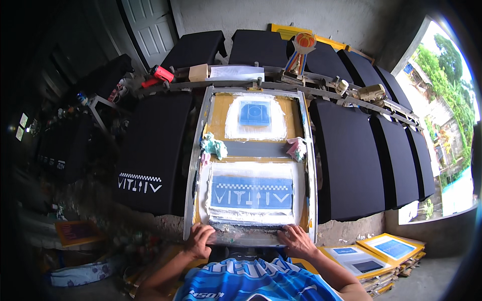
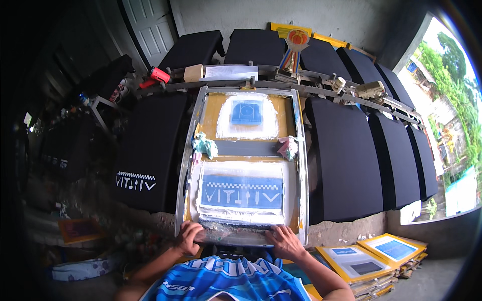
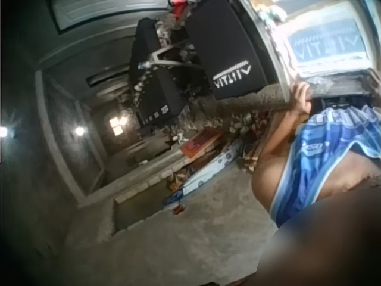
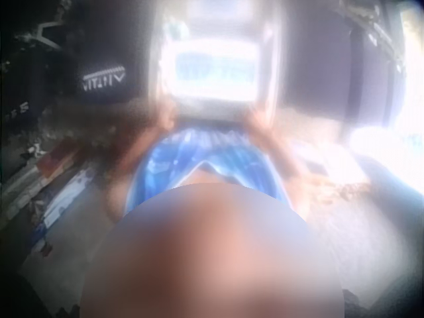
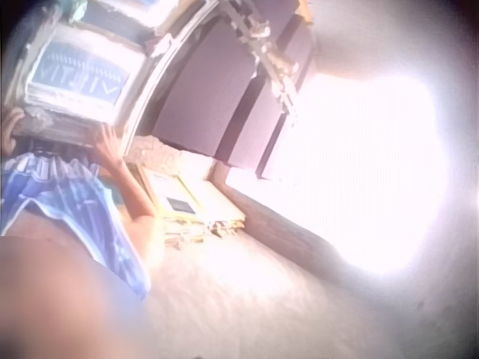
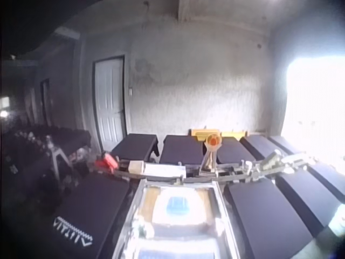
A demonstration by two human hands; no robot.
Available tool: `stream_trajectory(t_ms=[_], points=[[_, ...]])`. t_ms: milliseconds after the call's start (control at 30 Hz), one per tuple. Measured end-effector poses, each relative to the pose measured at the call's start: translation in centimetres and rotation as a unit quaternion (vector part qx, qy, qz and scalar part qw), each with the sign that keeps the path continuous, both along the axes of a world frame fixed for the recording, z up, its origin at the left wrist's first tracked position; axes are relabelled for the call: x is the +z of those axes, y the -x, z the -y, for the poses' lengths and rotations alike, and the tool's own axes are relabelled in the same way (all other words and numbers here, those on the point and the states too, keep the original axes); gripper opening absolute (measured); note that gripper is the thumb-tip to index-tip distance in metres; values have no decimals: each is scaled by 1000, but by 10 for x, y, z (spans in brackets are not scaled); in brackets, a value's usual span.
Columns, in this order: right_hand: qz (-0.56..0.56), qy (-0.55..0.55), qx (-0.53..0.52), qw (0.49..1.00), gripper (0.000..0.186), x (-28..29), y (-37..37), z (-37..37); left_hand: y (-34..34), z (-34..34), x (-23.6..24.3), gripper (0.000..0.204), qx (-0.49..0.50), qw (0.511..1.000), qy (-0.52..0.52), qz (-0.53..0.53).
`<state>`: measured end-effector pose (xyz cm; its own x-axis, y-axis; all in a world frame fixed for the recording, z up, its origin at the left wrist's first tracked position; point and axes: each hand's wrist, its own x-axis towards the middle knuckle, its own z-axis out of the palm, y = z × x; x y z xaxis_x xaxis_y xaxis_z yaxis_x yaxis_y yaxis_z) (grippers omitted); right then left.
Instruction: The person operates a screen printing press, repeatedly pulling a squeegee across a screen to apply white ink onto black t-shirts. The person moves the press to align each new shirt under the screen and continues the printing cycle.
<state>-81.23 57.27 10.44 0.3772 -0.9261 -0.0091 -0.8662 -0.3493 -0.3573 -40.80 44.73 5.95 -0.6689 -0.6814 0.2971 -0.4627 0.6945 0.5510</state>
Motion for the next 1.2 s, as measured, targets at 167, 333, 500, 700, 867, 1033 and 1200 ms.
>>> stream_trajectory(t_ms=[167,333,500,700,867,1033,1200], points=[[-13,77,-75,994,59,-24,-2,19,25,21,-8,39,35,996,65,49],[-9,140,-146,979,32,-34,-11,55,34,58,-14,17,56,991,119,-28],[-58,71,-200,975,8,-34,9,149,60,148,-13,19,64,980,181,-53],[-79,39,-200,976,11,-23,42,232,82,235,-26,17,106,982,147,-59],[-36,120,-198,972,13,-28,28,197,81,198,-35,21,129,981,134,-47],[-27,59,-146,987,10,-27,14,120,56,116,-30,18,91,983,141,-69],[-13,49,-156,987,14,-19,22,140,58,143,-25,18,78,982,164,-52]])
